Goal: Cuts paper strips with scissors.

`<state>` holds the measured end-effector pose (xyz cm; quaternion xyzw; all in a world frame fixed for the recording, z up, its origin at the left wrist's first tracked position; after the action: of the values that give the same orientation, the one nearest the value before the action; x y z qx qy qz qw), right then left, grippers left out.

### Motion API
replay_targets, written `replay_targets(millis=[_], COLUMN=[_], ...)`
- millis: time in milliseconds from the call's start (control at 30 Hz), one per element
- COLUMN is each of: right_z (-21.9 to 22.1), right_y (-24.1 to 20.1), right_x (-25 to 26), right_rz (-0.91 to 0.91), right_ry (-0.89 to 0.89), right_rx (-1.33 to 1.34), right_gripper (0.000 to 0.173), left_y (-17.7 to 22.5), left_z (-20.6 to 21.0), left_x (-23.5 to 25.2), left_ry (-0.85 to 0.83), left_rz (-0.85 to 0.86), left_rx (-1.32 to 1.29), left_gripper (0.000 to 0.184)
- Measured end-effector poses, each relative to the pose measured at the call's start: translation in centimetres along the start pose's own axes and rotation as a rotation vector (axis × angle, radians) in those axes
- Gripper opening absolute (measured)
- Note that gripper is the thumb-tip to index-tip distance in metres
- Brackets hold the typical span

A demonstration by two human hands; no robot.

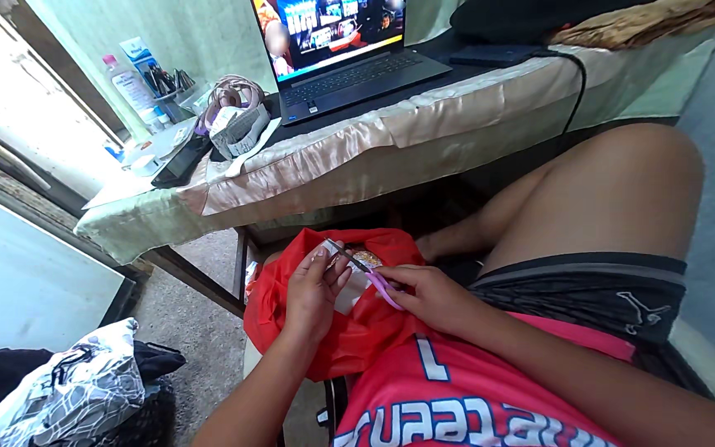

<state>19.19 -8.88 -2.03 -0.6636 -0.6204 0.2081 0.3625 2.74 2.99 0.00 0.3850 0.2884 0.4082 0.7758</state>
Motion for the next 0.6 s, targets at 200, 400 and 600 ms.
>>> replay_targets(millis=[200, 400, 600], right_z=[0.03, -0.03, 0.23], right_y=[-0.24, -0.04, -0.13], right_x=[-0.02, 0.04, 0.0], right_rz=[-0.008, 0.002, -0.007], right_ry=[-0.013, -0.001, -0.003], right_rx=[0.0, -0.002, -0.002], right_gripper=[0.043, 0.039, 0.044], left_y=[0.01, 0.02, -0.05], left_z=[0.07, 0.07, 0.07], left_x=[-0.02, -0.04, -0.02], left_ry=[-0.023, -0.015, -0.013], left_rz=[0.003, 0.003, -0.002], left_rx=[0.009, 0.004, 0.01], left_gripper=[0.033, 0.033, 0.033])
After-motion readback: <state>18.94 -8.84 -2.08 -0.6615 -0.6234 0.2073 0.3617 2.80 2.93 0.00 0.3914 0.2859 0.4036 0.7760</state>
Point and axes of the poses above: each hand's wrist, its own x-axis towards the middle knuckle, its own z-axis out of the palm, y = z × x, the point moved 4 cm from there along x, towards the middle knuckle, and after that the axes turned 2 degrees about z, right-handed, at the moved point
